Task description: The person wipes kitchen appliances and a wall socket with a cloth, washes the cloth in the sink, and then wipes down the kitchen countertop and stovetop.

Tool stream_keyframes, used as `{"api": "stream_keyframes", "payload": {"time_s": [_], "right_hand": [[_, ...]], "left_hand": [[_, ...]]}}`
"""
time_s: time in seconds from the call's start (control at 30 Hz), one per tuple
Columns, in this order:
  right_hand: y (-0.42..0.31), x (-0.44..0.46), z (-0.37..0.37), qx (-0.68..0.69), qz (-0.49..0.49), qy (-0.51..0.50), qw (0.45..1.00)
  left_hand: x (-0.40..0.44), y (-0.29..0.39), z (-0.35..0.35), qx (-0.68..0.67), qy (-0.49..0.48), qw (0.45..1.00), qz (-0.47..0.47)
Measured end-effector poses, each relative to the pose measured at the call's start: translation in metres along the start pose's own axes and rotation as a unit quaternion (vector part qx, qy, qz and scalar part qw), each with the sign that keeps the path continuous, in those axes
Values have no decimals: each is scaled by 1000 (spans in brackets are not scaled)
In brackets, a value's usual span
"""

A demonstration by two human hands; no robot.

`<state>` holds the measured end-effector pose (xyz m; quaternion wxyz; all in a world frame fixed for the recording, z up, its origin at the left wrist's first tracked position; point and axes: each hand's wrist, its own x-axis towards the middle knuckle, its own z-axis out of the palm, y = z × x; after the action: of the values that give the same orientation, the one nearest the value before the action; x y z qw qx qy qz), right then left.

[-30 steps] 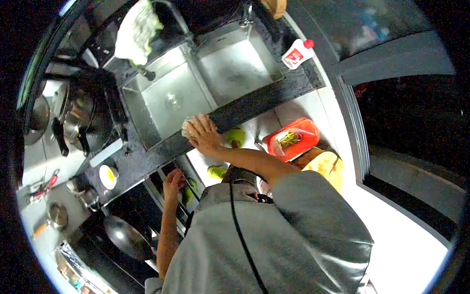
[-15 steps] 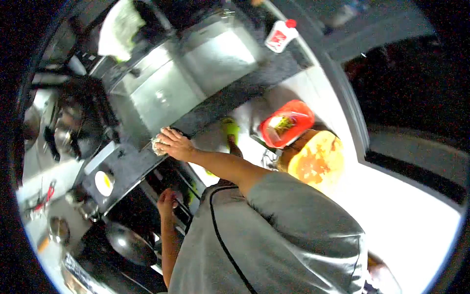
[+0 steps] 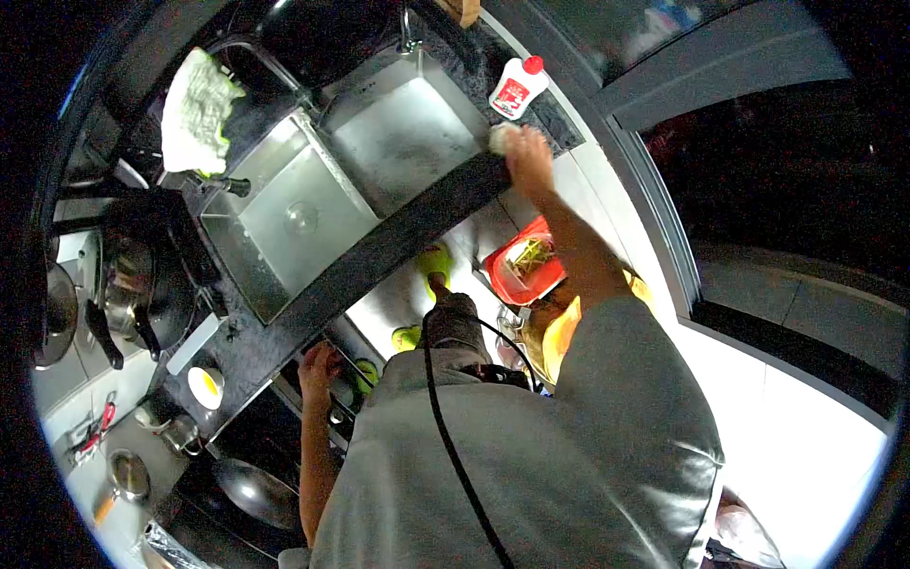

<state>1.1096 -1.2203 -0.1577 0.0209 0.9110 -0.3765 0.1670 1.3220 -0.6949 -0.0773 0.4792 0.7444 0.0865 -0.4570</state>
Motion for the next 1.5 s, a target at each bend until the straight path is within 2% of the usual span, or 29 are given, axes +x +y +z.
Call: {"api": "stream_keyframes", "payload": {"time_s": [0.03,0.13,0.2,0.33,0.4,0.57,0.63,0.77,0.87,0.9,1.03,1.13,1.17,1.27,1.33,1.4,1.43,1.47,1.5], "right_hand": [[14,7,-3,-25,44,-47,998],[23,4,1,21,61,-19,998],[9,3,16,-22,114,48,992],[-52,-16,13,-20,162,32,986],[-87,-32,10,1,98,26,995],[-193,-66,-8,65,39,-35,997],[-241,-82,-12,80,-3,-48,996],[-323,-113,-24,155,-97,-137,974],[-382,-126,-37,195,-155,-167,954],[-399,-130,-41,198,-173,-211,941],[-469,-146,-41,208,-261,-227,915],[-523,-160,-37,205,-300,-258,895],[-541,-164,-36,219,-292,-273,890],[-584,-173,-36,263,-315,-235,881],[-600,-174,-33,262,-341,-263,864],[-606,-172,-34,292,-352,-259,851],[-604,-170,-32,329,-357,-213,848],[-599,-171,-18,325,-378,-195,845],[-594,-170,-4,319,-399,-175,842]], "left_hand": [[4,2,-1,3,7,1000,-6],[13,5,-10,-15,7,1000,-6],[17,7,-11,-30,6,1000,-4],[23,10,-10,-23,15,1000,-6],[31,-2,-11,-35,4,999,-4],[4,-3,-11,-81,22,996,3],[-8,-11,-21,-98,-4,994,36],[-29,-43,-35,-123,47,991,32],[-51,-64,-43,-137,97,986,0],[-54,-80,-48,-160,103,982,7],[-77,-114,-55,-215,166,962,-12],[-83,-128,-60,-248,211,945,11],[-81,-129,-63,-246,231,941,25],[-68,-110,-81,-239,279,928,69],[-43,-91,-99,-185,343,900,194],[-14,-57,-120,-146,391,869,268],[-3,-35,-131,-115,393,871,271],[17,-23,-143,-28,426,873,238],[28,1,-150,43,440,858,262]]}}
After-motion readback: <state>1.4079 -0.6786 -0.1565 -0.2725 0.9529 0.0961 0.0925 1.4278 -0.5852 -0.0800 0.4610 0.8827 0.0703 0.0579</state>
